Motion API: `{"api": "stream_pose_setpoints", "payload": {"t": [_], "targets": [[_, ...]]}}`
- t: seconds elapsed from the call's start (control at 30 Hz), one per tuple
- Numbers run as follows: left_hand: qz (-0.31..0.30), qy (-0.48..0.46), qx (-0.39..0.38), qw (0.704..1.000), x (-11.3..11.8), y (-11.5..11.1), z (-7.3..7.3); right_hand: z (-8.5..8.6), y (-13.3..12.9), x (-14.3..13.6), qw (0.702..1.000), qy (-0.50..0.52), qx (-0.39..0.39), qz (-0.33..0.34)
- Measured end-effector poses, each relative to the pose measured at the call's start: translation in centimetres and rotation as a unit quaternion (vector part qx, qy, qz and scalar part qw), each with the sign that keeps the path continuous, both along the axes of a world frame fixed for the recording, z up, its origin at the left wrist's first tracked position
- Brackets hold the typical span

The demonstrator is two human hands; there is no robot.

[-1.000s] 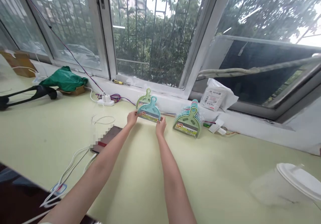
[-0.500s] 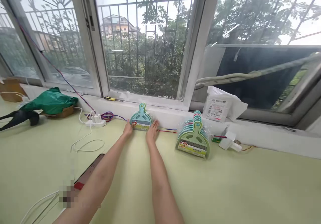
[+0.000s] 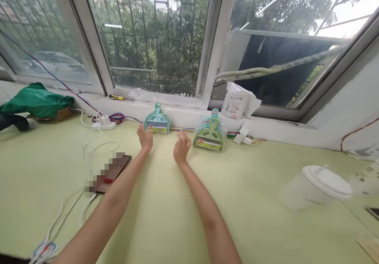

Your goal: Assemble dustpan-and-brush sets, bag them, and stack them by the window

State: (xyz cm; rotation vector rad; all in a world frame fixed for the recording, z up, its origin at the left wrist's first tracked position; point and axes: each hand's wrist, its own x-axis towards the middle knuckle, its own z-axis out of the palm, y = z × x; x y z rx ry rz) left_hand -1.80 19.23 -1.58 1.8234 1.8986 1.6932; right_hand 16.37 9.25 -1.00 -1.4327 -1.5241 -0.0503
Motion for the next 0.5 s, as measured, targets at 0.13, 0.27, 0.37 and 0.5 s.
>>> {"api": "stream_pose_setpoints", "payload": {"t": [0.13, 0.27, 0.37, 0.5], "targets": [[-0.068, -0.015, -0.002, 0.998, 3.9, -5.3, 0.1, 0.6, -1.6, 10.4, 0.933, 0.184, 0.039, -0.307], [-0.156, -0.038, -0.055, 0.986, 6.7, -10.4, -1.1, 0.1, -2.0, 18.6, 0.924, 0.245, -0.036, -0.292], [-0.237, -0.045, -0.104, 0.965, 7.0, -13.3, -1.8, -0.8, -2.6, 20.8, 0.929, 0.249, -0.103, -0.253], [-0.292, -0.052, -0.130, 0.946, 5.1, -15.2, -2.1, -1.1, -3.6, 20.9, 0.939, 0.224, -0.129, -0.227]]}}
